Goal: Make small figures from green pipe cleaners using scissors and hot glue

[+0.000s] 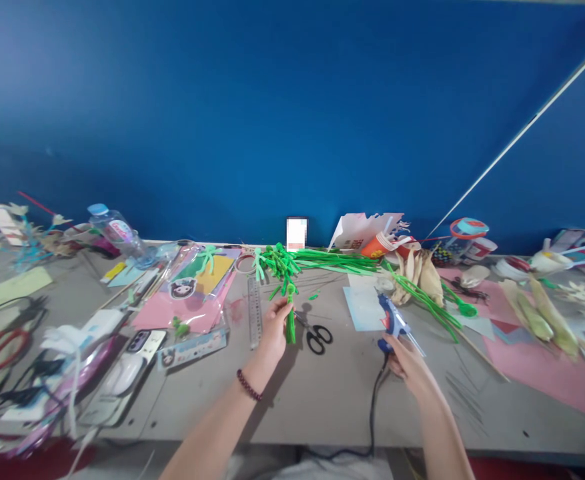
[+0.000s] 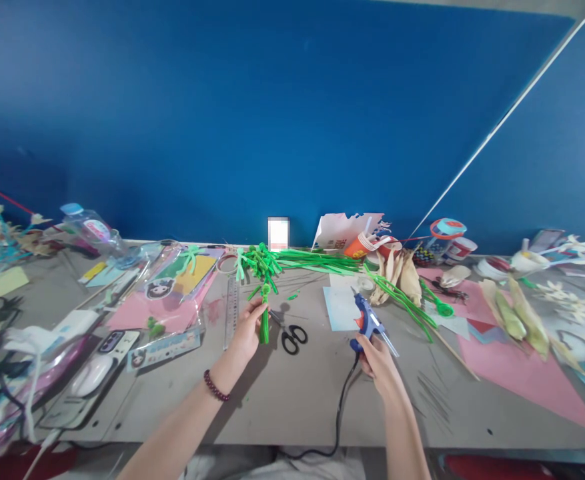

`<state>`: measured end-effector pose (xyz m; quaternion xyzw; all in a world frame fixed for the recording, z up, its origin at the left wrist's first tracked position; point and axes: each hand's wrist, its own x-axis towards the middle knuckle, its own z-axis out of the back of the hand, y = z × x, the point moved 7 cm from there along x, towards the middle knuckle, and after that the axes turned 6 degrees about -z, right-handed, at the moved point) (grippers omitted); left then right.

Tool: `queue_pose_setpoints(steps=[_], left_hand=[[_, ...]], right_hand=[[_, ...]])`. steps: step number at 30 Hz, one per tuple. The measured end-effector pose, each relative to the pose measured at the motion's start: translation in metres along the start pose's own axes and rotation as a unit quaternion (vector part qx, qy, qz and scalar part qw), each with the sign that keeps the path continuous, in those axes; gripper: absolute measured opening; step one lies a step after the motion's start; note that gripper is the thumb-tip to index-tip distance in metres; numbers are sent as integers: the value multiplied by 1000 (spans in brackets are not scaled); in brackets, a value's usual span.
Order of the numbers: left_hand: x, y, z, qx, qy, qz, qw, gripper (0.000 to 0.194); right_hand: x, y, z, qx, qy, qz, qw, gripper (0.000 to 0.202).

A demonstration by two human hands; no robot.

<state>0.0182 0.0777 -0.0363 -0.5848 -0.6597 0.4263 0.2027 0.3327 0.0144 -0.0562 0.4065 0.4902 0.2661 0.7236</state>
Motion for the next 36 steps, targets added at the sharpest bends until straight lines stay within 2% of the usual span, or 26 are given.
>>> queue_pose_setpoints(steps=[4, 9, 12, 16, 22, 25, 29, 31, 36], left_hand=[[0, 0, 0, 7, 0, -7, 1000, 26], [-1, 0, 0, 19, 10, 1, 1000, 26], [-3, 0, -1, 6, 10, 13, 1000, 29], [-3, 1, -3, -8, 12, 28, 1000, 32], [-5, -2, -7, -11, 24, 15, 1000, 33], [-6, -3, -10, -14, 40, 11, 999, 35], [-5, 2, -10, -26, 21, 27, 999, 38], [-4, 5, -9, -27, 13, 37, 999, 37], [-3, 5, -9, 3, 31, 34, 999, 32]], right_hand=[[-6, 8, -7, 126, 45, 21, 991, 34], [-17, 30, -23, 170, 107, 83, 976, 45], [-21, 33, -27, 176, 113, 89, 974, 48], [-25, 35, -31, 174, 127, 98, 972, 41], [-31, 39, -34, 265, 114, 47, 956, 38], [-33, 42, -38, 260, 114, 33, 958, 38], [-39, 56, -49, 243, 145, 90, 955, 55], [-44, 64, -60, 239, 170, 103, 950, 59], [-60, 77, -91, 214, 206, 102, 949, 53]])
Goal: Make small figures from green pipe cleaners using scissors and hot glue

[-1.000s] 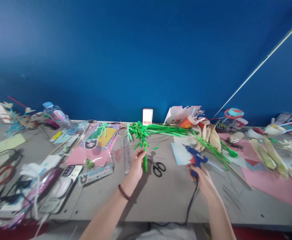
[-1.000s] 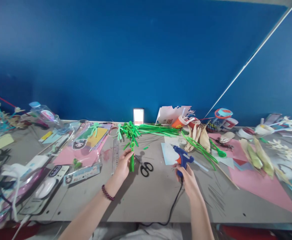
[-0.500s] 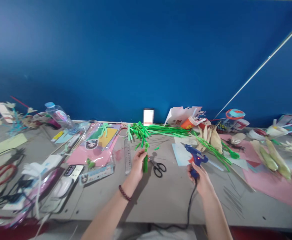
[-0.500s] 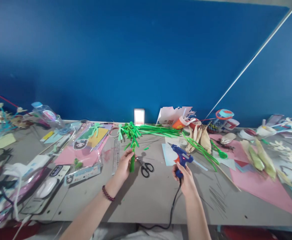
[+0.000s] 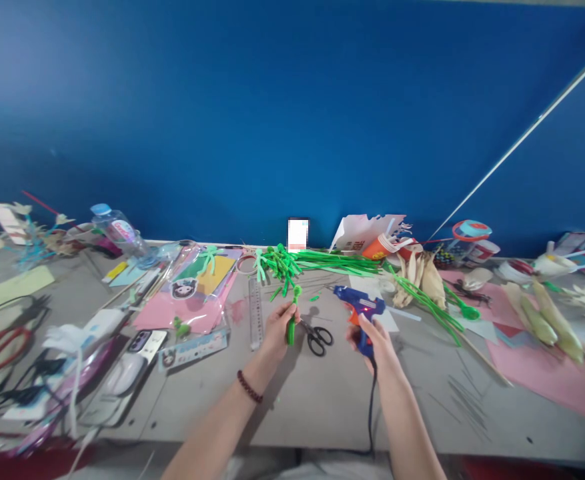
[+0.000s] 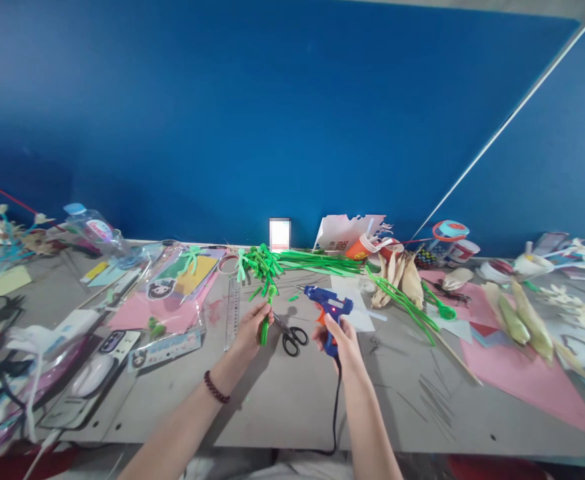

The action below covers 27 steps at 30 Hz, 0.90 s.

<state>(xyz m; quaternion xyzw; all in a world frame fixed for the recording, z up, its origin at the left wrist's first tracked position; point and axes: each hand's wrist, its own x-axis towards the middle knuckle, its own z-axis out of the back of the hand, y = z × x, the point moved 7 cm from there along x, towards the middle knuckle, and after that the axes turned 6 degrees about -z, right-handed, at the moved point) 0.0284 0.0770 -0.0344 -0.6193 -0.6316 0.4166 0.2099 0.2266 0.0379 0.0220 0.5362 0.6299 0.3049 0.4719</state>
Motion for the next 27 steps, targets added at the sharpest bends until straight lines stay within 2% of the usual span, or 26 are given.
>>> queue_pose_setpoints(steps=[4, 8, 13, 21, 27], left_hand=[[-3, -5, 1, 40, 10, -21, 999, 34], [-6, -8, 1, 64, 8, -19, 998, 30], [-5, -11, 4, 80, -18, -44, 996, 27], [-5, -9, 2, 92, 13, -72, 993, 22], [-6, -8, -2, 81, 25, -68, 994, 23]], right_hand=[[1, -16, -22, 12, 35, -26, 999, 40], [2, -32, -31, 20, 73, -28, 997, 34], [5, -44, -28, -33, 59, -25, 997, 38], [10, -52, -22, -106, 41, 3, 994, 38], [10, -54, -21, -145, 32, 5, 989, 39]])
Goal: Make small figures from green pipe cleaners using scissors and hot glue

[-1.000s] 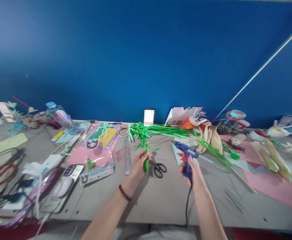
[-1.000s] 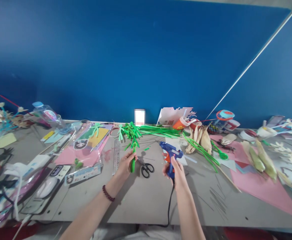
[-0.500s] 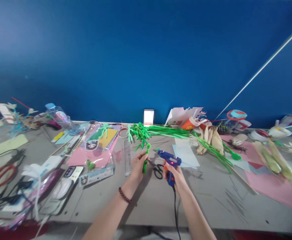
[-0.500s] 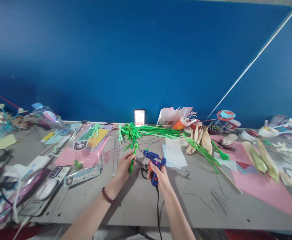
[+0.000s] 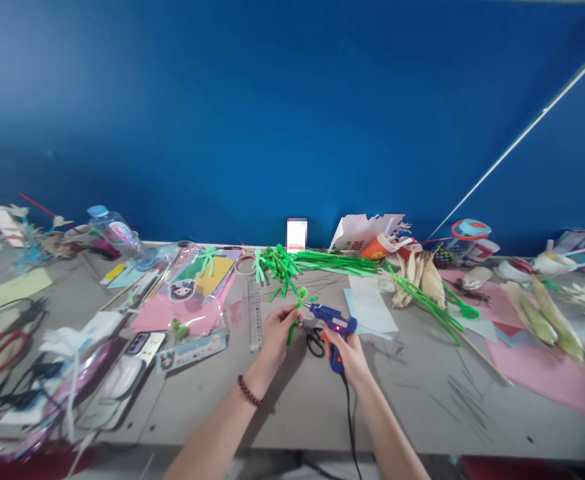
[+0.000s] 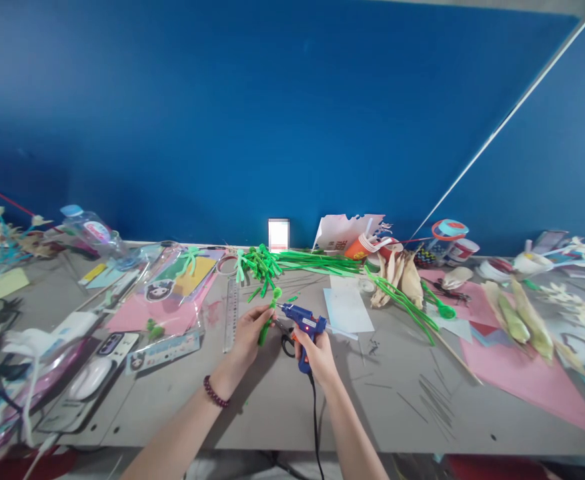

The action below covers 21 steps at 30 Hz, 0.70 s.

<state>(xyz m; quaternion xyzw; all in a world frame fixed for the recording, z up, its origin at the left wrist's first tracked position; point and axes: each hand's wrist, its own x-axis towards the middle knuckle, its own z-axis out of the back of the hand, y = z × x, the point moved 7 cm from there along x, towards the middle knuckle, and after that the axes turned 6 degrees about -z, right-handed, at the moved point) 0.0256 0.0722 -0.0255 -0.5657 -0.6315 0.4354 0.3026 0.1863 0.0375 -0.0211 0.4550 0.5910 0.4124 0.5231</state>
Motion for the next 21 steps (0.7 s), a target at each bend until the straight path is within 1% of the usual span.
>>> queue_pose_setpoints(steps=[6, 9, 14, 17, 21], left_hand=[[-2, -3, -2, -2, -10, 1, 1000, 22], [-3, -4, -3, -1, -7, 0, 1000, 23], [-3, -3, -3, 4, -1, 3, 1000, 22], [-4, -3, -4, 1, 1, 6, 1000, 22], [-5, -4, -5, -3, -2, 7, 1000, 22]], right_hand=[[-2, 6, 1, -20, -22, 8, 1000, 42], [-3, 7, 0, -25, -31, 5, 999, 43], [-5, 11, -2, -11, -40, 21, 999, 42], [-6, 11, -2, -21, -49, 25, 998, 44], [-8, 13, -2, -53, -40, 27, 997, 50]])
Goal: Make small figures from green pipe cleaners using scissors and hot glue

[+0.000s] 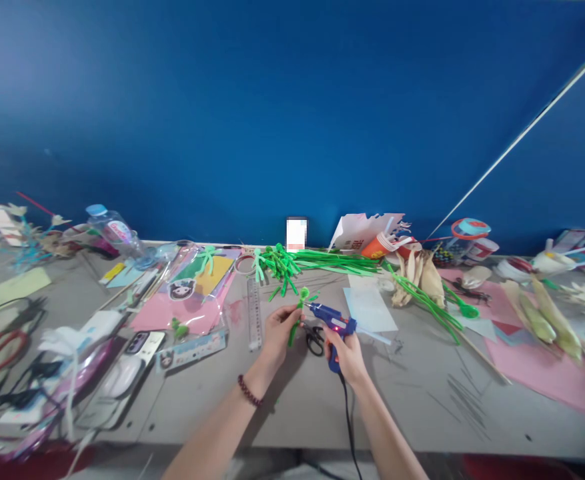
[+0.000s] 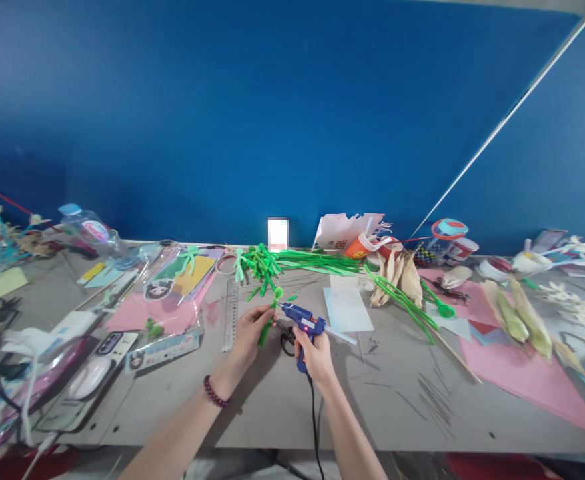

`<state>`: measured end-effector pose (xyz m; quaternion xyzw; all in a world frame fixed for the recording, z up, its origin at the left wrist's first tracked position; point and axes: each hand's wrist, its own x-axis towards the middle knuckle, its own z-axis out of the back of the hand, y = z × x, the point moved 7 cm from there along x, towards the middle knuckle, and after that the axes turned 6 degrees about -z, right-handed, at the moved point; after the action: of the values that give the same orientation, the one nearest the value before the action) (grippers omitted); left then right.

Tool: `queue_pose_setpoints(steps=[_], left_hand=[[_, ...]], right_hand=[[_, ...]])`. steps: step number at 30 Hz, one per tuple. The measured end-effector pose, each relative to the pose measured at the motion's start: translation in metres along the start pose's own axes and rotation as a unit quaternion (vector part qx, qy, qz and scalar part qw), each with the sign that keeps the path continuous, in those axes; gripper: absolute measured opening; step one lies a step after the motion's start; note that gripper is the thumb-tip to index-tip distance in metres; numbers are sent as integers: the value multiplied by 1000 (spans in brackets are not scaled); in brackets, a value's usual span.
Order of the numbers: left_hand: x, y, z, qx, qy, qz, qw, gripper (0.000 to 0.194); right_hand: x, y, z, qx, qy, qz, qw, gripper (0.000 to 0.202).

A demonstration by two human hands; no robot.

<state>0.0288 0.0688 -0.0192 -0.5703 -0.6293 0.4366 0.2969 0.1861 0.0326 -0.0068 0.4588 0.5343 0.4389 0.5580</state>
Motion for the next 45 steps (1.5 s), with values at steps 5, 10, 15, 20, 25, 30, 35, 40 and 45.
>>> queue_pose_setpoints(steps=[5, 10, 15, 20, 25, 30, 35, 40, 45], left_hand=[[0, -2, 0, 4, -9, -2, 1000, 23], [0, -2, 0, 9, -3, -13, 1000, 22], [0, -2, 0, 0, -13, -10, 1000, 25], [0, -2, 0, -10, -10, -7, 1000, 27], [3, 4, 3, -12, -4, -8, 1000, 26], [5, 7, 5, -14, -1, -13, 1000, 24], [2, 3, 0, -19, 4, -3, 1000, 25], [1, 1, -1, -13, 3, 0, 1000, 26], [1, 4, -1, -16, 5, 4, 1000, 24]], right_hand=[[-1, 1, 1, -3, -4, 5, 1000, 50], [0, -1, 1, -9, -12, 12, 1000, 49], [0, -6, 3, 8, -25, 8, 1000, 46], [1, -8, 2, 60, -21, 4, 998, 36], [1, -7, 2, 43, -7, 14, 999, 38], [1, -7, 3, 33, -19, 9, 999, 40], [0, -6, 2, 39, -18, 12, 999, 38], [1, -7, 2, 33, -18, 11, 999, 39], [3, -11, 3, 53, -20, -4, 998, 39]])
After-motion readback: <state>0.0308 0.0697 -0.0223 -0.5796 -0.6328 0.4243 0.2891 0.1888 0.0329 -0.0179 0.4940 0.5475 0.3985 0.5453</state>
